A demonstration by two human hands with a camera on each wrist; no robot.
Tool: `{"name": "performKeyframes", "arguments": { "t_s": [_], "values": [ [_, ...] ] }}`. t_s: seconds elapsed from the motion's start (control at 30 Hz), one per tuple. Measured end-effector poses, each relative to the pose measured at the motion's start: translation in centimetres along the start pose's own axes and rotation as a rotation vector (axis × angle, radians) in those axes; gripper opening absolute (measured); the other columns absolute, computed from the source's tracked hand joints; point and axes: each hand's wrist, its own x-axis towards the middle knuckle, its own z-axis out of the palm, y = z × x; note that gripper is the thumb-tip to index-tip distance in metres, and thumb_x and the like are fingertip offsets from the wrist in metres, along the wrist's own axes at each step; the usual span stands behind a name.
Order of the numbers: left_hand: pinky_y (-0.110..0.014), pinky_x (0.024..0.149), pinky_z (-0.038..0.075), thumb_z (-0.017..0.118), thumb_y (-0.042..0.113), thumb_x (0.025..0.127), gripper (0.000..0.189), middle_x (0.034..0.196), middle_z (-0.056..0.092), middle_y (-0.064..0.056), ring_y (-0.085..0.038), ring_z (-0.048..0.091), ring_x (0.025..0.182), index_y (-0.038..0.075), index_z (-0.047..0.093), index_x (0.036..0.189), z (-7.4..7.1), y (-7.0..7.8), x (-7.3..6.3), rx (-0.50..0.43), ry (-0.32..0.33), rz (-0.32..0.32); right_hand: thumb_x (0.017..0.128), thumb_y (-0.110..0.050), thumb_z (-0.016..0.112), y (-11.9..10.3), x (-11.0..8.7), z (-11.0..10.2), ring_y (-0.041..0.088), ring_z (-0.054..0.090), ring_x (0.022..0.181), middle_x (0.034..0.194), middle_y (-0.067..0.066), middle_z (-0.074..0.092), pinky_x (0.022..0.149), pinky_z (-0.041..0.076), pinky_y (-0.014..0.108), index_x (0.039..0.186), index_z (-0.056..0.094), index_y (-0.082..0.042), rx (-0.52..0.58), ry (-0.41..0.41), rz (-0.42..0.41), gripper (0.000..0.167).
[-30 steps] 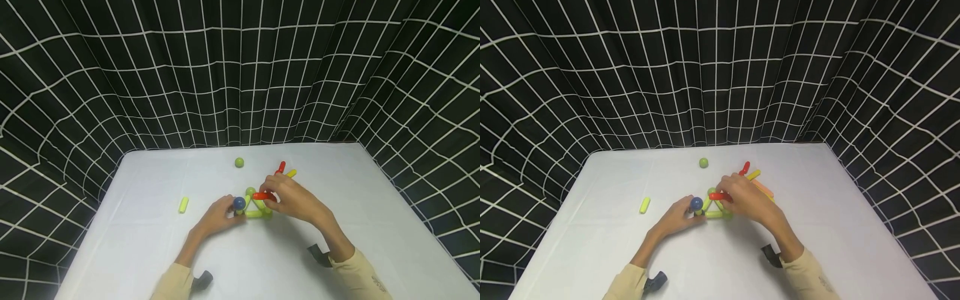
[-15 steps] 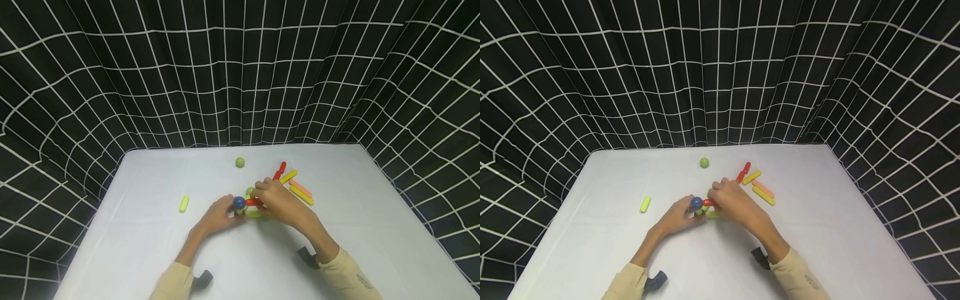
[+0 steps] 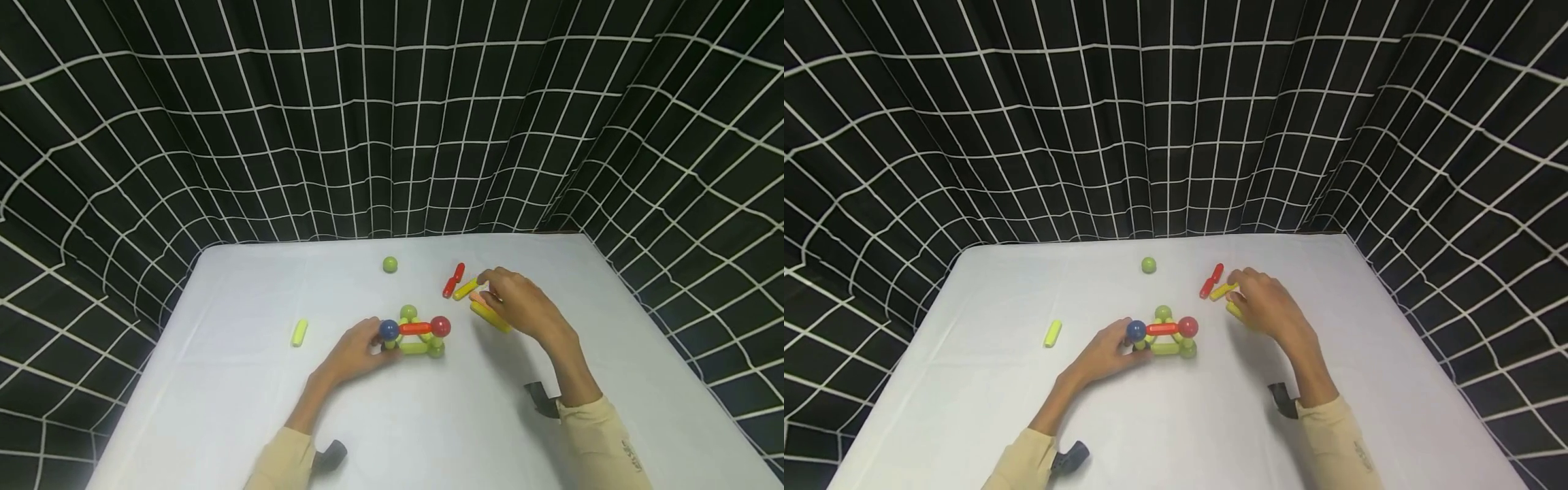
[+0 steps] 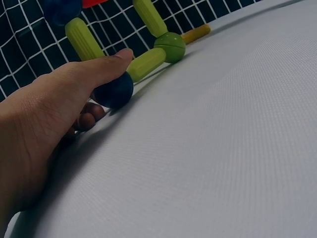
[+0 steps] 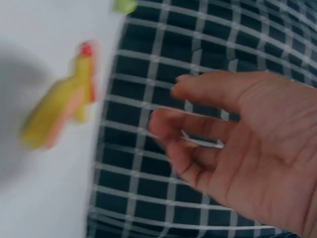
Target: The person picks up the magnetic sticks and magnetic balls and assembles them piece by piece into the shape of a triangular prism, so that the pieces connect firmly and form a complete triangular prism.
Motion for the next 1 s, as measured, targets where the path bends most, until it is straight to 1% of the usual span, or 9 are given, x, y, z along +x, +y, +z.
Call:
{"name": "performKeyframes", "arguments": {
  "t_s": [0.1,0.2,0.27,0.4,0.6,0.73,0.83,0.93,1.0],
  "values": [
    [-0.023,0.079,0.049,0.077,0.048,0.092,0.029,0.090,0.056,0.012,-0.006,0.053,0.084,0.028,0.061,0.104,0.0,0.0,0.0,0.008,0.002,-0.005,0.096,-0.003,0.071,2.1,-0.3,1.7,0.025,0.063,0.084,0.105,0.018,0.071,0.078,0.061,0.043,0.126,0.068,0.002,-0.052,-0.119,0.102,0.031],
    [-0.023,0.079,0.049,0.078,0.047,0.092,0.028,0.090,0.056,0.012,-0.006,0.053,0.084,0.028,0.061,0.104,0.0,0.0,0.0,0.004,-0.002,-0.005,0.097,-0.002,0.068,3.6,-1.0,3.6,0.024,0.060,0.083,0.101,0.016,0.069,0.079,0.060,0.043,0.121,0.067,0.000,-0.114,-0.202,0.140,0.025],
    [-0.023,0.079,0.049,0.077,0.047,0.093,0.028,0.090,0.056,0.012,-0.006,0.053,0.084,0.028,0.060,0.104,0.0,0.0,0.0,0.002,-0.007,-0.006,0.097,-0.001,0.067,4.0,-1.4,4.4,0.023,0.056,0.077,0.091,0.013,0.064,0.074,0.057,0.039,0.111,0.068,-0.001,-0.141,-0.222,0.147,0.015],
    [-0.023,0.080,0.049,0.076,0.050,0.093,0.029,0.090,0.057,0.012,-0.006,0.054,0.084,0.028,0.061,0.105,0.1,-0.1,0.0,0.000,-0.008,-0.005,0.098,-0.001,0.065,4.2,-1.8,4.7,0.021,0.049,0.070,0.078,0.008,0.054,0.064,0.045,0.032,0.101,0.065,0.000,-0.143,-0.201,0.150,0.004],
    [-0.024,0.081,0.050,0.075,0.052,0.093,0.028,0.092,0.058,0.014,-0.004,0.055,0.086,0.031,0.061,0.106,0.2,-0.2,0.0,-0.006,0.006,0.000,0.099,-0.005,0.062,4.1,-1.5,4.9,0.026,0.054,0.077,0.090,0.015,0.060,0.067,0.050,0.037,0.129,0.054,0.003,-0.120,-0.230,0.182,0.032],
    [-0.024,0.081,0.051,0.075,0.052,0.093,0.028,0.092,0.059,0.014,-0.005,0.055,0.086,0.031,0.062,0.107,0.3,-0.3,0.1,-0.003,0.011,0.014,0.100,-0.007,0.064,3.6,-2.0,4.7,0.025,0.055,0.077,0.091,0.015,0.062,0.069,0.050,0.038,0.126,0.060,-0.002,-0.097,-0.291,0.196,0.027],
    [-0.024,0.081,0.051,0.074,0.054,0.093,0.029,0.093,0.059,0.014,-0.004,0.055,0.087,0.031,0.062,0.108,0.4,-0.4,0.1,0.006,0.010,0.017,0.096,-0.003,0.068,2.6,-2.8,3.9,0.021,0.053,0.077,0.087,0.006,0.060,0.070,0.047,0.034,0.113,0.069,-0.010,-0.039,-0.360,0.146,0.018],
    [-0.024,0.082,0.050,0.073,0.056,0.093,0.031,0.092,0.059,0.015,-0.004,0.055,0.086,0.032,0.062,0.107,0.4,-0.3,0.1,0.010,0.012,0.008,0.090,0.001,0.073,1.2,-3.6,3.4,0.015,0.054,0.080,0.088,-0.002,0.063,0.073,0.048,0.030,0.107,0.074,-0.015,0.065,-0.411,0.007,0.024],
    [-0.024,0.079,0.050,0.074,0.057,0.092,0.031,0.091,0.058,0.014,-0.004,0.054,0.084,0.031,0.062,0.106,0.2,-0.3,0.1,0.012,0.012,0.005,0.088,0.000,0.076,-0.1,-3.9,3.6,0.012,0.055,0.080,0.088,-0.004,0.065,0.072,0.049,0.026,0.107,0.074,-0.016,0.134,-0.406,-0.089,0.025]
  ]
}}
